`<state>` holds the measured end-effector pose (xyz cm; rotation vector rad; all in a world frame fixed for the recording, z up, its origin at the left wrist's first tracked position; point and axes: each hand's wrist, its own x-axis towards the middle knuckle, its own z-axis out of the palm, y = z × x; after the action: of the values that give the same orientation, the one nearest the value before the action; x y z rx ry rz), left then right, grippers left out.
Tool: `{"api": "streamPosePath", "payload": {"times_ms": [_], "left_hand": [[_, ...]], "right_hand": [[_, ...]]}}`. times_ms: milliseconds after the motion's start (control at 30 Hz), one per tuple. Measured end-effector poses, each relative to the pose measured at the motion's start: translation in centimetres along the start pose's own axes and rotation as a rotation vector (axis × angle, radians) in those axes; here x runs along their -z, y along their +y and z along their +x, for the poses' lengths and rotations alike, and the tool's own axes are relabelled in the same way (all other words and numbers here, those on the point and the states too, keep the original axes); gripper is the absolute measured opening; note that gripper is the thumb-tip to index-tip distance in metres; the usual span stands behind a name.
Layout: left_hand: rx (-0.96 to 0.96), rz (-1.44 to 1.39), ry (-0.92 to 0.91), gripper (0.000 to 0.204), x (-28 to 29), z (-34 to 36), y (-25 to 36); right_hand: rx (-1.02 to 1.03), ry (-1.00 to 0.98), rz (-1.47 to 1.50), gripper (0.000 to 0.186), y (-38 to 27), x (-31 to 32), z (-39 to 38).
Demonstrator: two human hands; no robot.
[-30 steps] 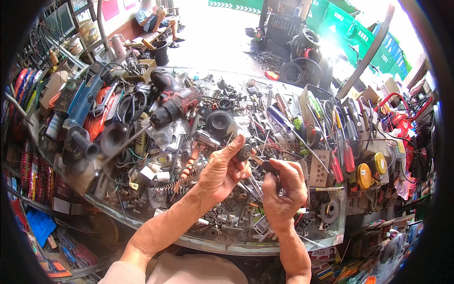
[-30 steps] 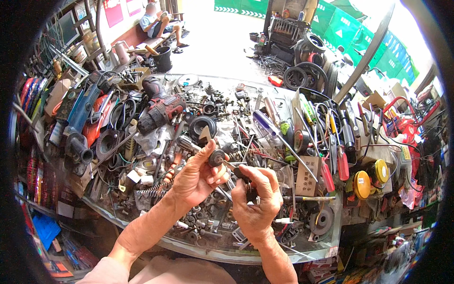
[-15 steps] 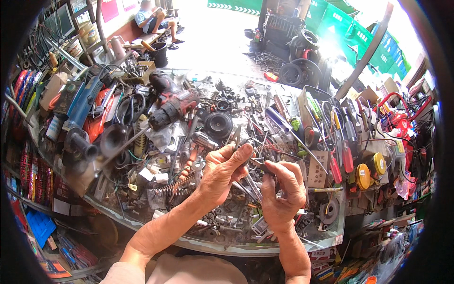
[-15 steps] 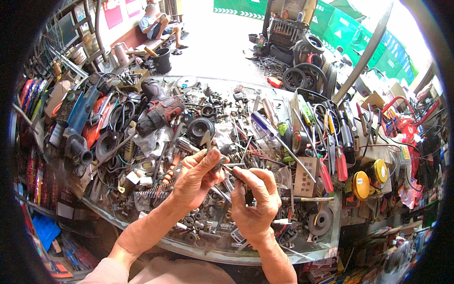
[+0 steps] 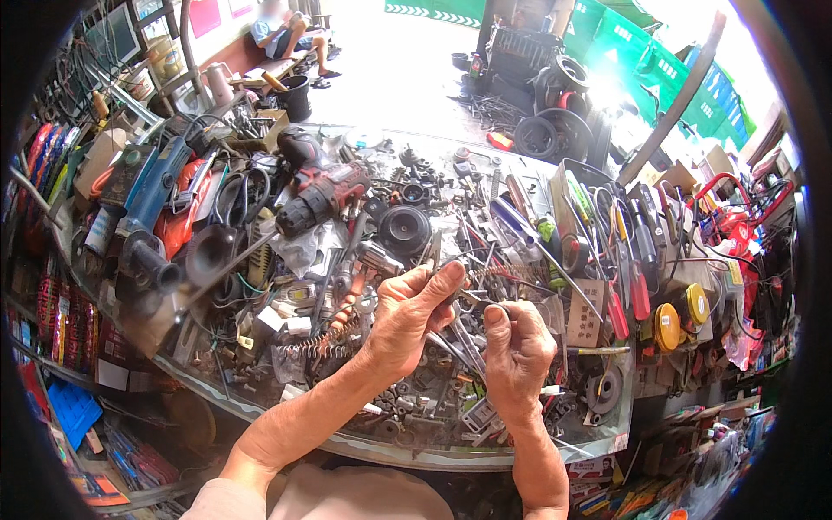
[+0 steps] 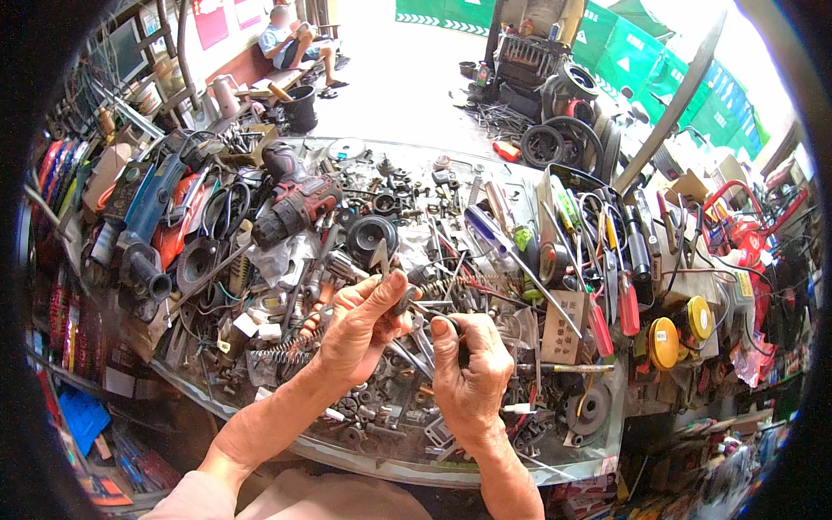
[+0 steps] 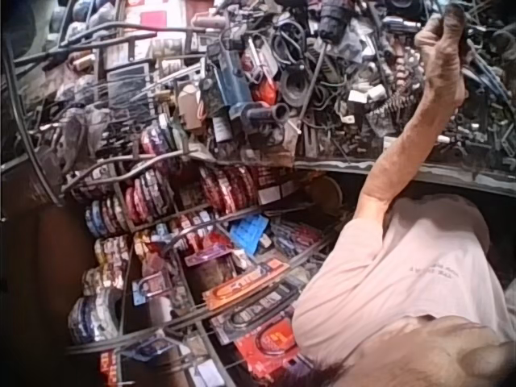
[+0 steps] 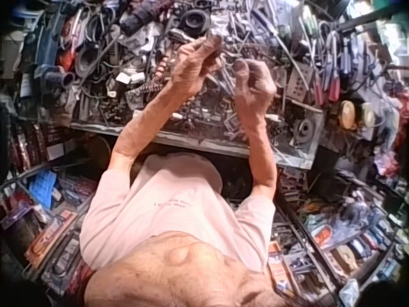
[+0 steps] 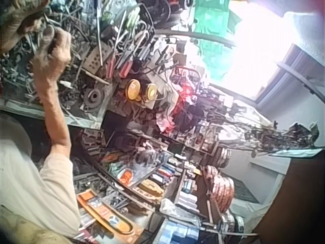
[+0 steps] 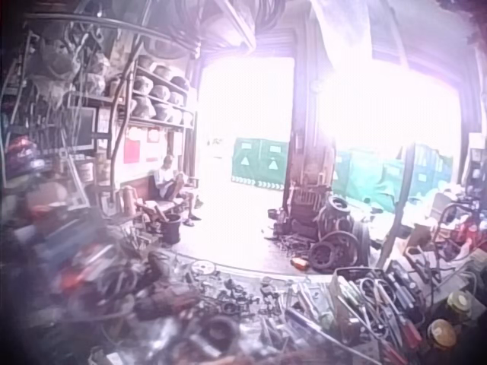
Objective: The person uses a wrench to tighten a bolt on a small mechanical component held in their left hand. They then place the component into a small plastic bag and seal it. The person is working at a cluttered workbench in a workshop environment.
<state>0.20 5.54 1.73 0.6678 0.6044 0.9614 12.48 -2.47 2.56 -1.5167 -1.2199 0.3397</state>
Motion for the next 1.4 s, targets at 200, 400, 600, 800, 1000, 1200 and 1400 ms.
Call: {"api": "streamPosePath", "payload": {"times_ms": [200,400,600,800,1000,1200,1400], "left_hand": [[-0.008,-0.008,-0.033,0.017,0.5,0.3,-0.6],[-0.014,0.010,-0.051,0.015,0.4,0.1,-0.4],[0.027,-0.057,-0.118,0.016,0.4,0.1,0.2],[0.039,-0.009,-0.108,0.018,0.3,-0.1,0.2],[0.003,-0.001,-0.100,0.019,0.3,0.0,0.4],[-0.036,0.028,-0.106,0.015,-0.6,-0.7,1.7],[-0.112,0.221,-0.161,0.016,-1.6,-0.5,2.6]], "right_hand": [[-0.185,-0.090,0.123,0.027,0.1,0.3,0.1],[-0.517,-0.154,0.410,0.033,-1.7,1.0,0.7],[0.050,0.020,0.036,0.032,-0.1,0.3,0.2],[-0.370,-0.104,0.342,0.031,-1.4,1.1,0.4],[-0.176,-0.053,0.179,0.031,-0.1,0.5,-0.2],[-0.305,-0.135,0.451,0.032,-1.7,0.9,0.2],[-0.398,-0.179,0.534,0.032,-1.7,1.9,0.5]]}}
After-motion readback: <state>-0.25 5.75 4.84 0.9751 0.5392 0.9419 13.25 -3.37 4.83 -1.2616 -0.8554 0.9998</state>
